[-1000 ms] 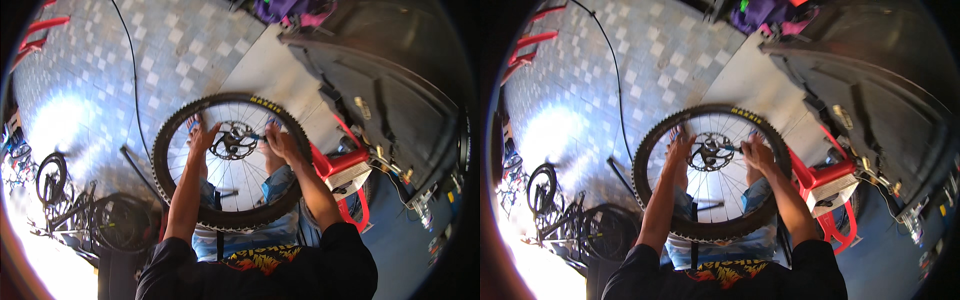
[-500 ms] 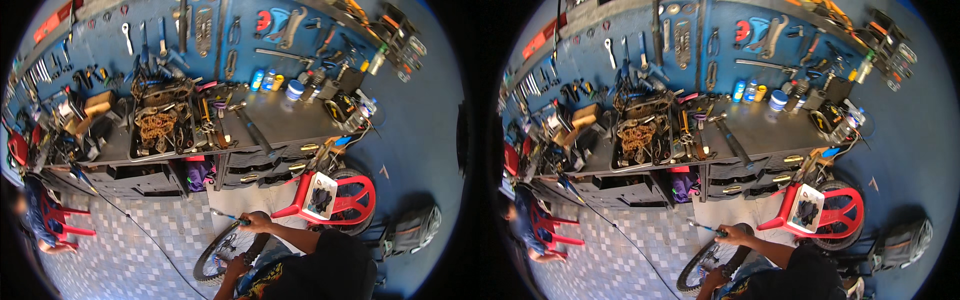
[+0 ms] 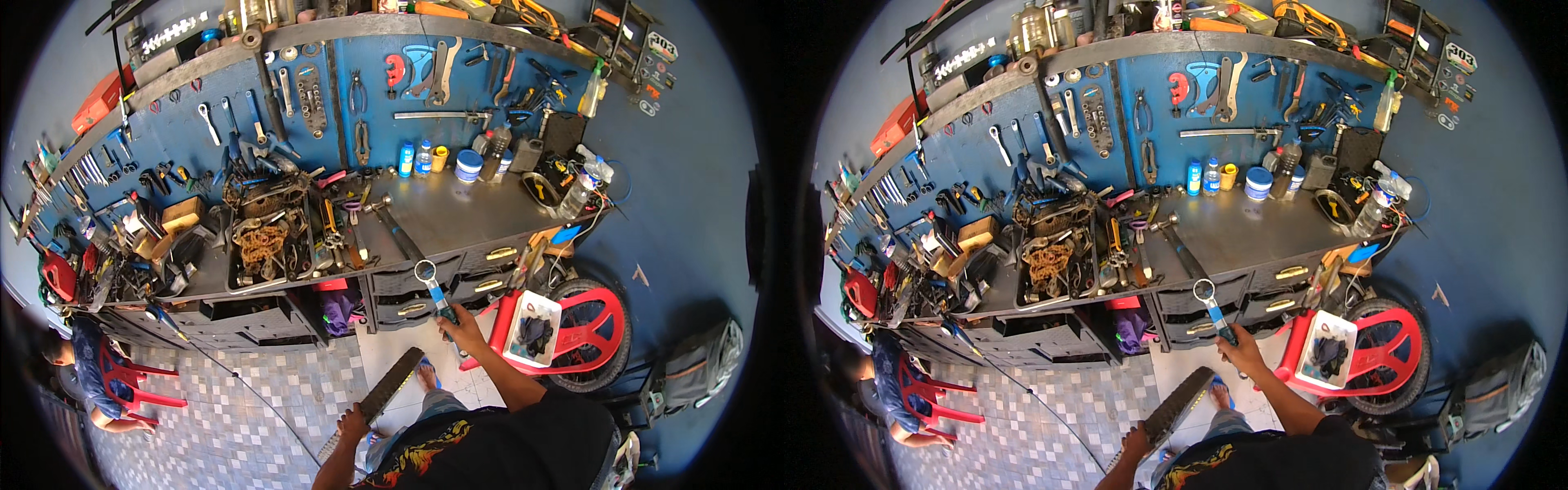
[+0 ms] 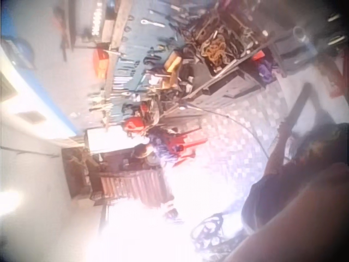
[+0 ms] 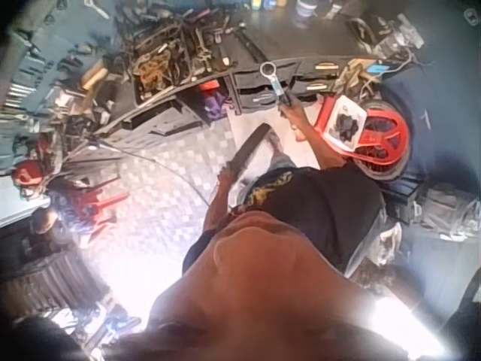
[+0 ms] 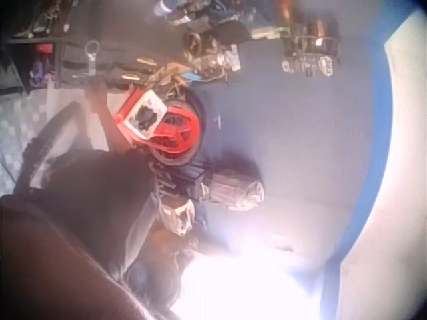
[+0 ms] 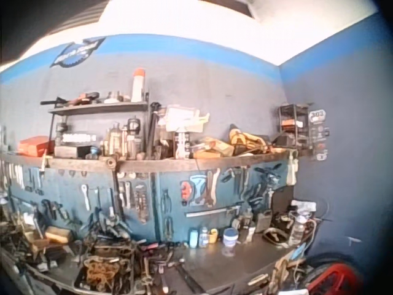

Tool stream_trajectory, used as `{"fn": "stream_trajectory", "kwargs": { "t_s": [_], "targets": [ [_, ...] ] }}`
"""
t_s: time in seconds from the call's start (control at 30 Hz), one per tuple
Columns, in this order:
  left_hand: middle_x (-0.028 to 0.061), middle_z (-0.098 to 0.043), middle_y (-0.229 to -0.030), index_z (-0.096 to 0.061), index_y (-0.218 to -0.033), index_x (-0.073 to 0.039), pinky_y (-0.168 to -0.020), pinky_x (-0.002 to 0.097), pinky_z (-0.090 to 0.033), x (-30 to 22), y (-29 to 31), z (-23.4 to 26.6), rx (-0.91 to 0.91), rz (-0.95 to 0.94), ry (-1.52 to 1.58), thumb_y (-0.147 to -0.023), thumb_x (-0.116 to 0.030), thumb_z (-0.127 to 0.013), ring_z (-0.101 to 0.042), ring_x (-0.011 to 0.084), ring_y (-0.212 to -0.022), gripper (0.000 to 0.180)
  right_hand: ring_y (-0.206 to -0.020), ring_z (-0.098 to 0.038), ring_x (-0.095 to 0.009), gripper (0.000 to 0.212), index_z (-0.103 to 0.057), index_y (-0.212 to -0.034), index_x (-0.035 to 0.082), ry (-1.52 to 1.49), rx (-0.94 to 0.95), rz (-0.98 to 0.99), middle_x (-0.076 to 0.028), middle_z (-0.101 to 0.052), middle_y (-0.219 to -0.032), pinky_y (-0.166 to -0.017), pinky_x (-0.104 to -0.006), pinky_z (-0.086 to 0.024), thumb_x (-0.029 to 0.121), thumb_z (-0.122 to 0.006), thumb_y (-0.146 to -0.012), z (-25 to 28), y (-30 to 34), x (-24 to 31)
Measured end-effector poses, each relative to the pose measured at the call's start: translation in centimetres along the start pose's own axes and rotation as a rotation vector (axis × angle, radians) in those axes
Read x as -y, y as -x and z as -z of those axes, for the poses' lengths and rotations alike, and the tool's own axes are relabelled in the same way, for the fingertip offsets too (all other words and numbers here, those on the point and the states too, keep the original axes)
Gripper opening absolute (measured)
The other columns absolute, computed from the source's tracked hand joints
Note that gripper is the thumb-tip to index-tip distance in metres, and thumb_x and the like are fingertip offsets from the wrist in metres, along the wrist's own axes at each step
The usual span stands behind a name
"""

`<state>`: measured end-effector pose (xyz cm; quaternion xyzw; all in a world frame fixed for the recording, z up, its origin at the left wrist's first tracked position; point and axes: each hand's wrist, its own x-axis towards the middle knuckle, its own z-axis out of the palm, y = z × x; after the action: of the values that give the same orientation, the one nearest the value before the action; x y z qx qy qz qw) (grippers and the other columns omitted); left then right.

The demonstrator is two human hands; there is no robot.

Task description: The person removes a bicycle wheel from a stand, uses a hammer to tap the tire, then uses a wrench to loosen and remove the disc brake rotor from the hub. The rotor is placed on the workbench, and the wheel is set aside.

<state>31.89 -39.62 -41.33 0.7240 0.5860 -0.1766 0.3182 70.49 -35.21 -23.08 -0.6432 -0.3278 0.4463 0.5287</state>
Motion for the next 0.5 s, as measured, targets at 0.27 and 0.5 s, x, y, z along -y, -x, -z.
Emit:
{"fn": "stream_trajectory", "kwargs": {
  "t_s": [0.27,0.5],
  "targets": [
    [0.0247,-0.057,-0.134,-0.039,-0.142,-0.016,-0.107,0.0616,-0.040,-6.0,-5.1,2.4,0.025,0.200,-0.001,-0.074,-0.026,-0.079,-0.057,0.0451,-0.125,0.080,-0.071,-0.065,-0.011,0.033,-0.058,-0.119,0.000,-0.036,0.127,0.159,-0.005,-0.064,-0.085,-0.058,-0.0284,-0.054,0.023,-0.070,-0.099,6.0,-11.4,5.4],
    [0.0237,-0.055,-0.136,-0.040,-0.141,-0.016,-0.109,0.0628,-0.034,-9.6,-7.1,2.1,-0.053,0.329,0.129,-0.078,-0.022,-0.079,-0.050,0.0440,-0.132,0.074,-0.072,-0.064,-0.012,0.024,-0.057,-0.114,0.001,-0.117,0.164,0.203,-0.004,-0.061,-0.088,-0.058,-0.0279,-0.054,0.015,-0.068,-0.099,7.2,-17.9,11.2]
  ]
}}
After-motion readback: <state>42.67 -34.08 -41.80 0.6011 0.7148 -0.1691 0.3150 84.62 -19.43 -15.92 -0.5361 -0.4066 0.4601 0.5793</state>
